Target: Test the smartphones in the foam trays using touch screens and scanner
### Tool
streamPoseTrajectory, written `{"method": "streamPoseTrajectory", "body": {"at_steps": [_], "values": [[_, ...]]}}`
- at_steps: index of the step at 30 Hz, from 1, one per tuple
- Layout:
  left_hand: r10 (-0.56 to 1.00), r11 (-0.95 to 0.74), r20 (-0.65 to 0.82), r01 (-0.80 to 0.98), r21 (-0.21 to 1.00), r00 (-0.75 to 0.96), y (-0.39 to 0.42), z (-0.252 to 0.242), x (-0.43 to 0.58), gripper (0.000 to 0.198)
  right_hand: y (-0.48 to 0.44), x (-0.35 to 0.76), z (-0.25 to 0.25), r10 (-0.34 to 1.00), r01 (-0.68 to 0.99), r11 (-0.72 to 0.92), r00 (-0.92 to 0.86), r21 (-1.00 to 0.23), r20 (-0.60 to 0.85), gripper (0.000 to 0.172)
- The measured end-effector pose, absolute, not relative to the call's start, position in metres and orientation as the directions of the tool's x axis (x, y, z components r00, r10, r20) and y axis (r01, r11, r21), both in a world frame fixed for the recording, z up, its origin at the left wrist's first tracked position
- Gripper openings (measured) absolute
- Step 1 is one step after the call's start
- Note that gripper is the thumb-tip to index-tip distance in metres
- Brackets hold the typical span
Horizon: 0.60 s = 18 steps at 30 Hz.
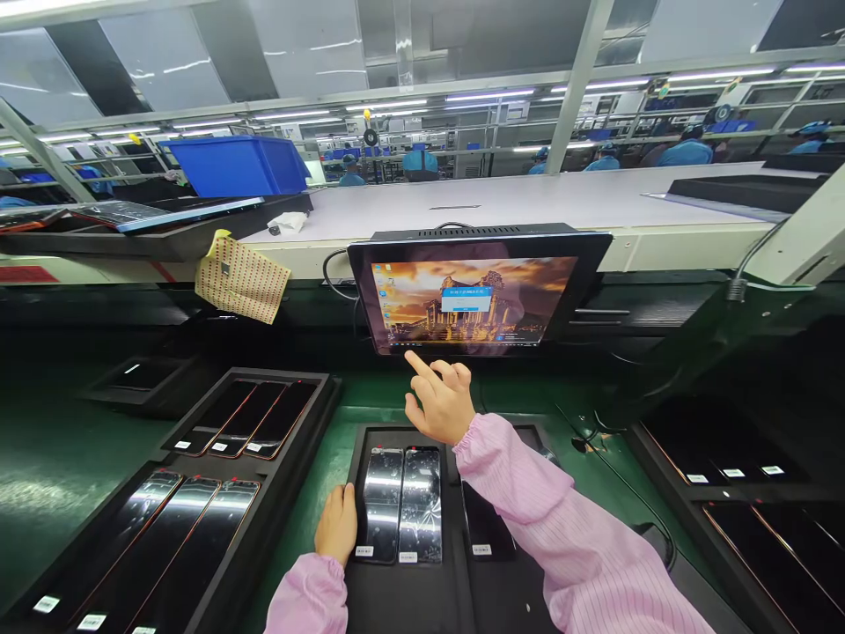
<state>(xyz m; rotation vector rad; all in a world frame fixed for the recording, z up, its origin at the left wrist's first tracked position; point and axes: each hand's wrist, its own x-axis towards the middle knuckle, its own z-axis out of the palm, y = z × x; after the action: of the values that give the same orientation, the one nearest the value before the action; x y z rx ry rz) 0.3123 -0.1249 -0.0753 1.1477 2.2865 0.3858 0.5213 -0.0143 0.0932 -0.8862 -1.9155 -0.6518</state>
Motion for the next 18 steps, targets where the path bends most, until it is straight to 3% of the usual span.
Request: {"method": "streamPoseTrajectory", "body": {"at_steps": [8, 18], "values": [[0.814, 0.581, -0.329, 0.658, 0.480, -0.478, -0.126, -0.079, 0.310, 0.044, -0.016, 0.543, 0.104, 0.212, 0.801, 0.598, -0.207, 0.041, 0.955, 0.010], [0.808, 0.589, -0.331, 0.655, 0.472, -0.488, -0.123, -0.076, 0.310, 0.042, -0.016, 0.555, 0.121, 0.170, 0.723, 0.690, -0.198, 0.027, 0.965, 0.018]]}}
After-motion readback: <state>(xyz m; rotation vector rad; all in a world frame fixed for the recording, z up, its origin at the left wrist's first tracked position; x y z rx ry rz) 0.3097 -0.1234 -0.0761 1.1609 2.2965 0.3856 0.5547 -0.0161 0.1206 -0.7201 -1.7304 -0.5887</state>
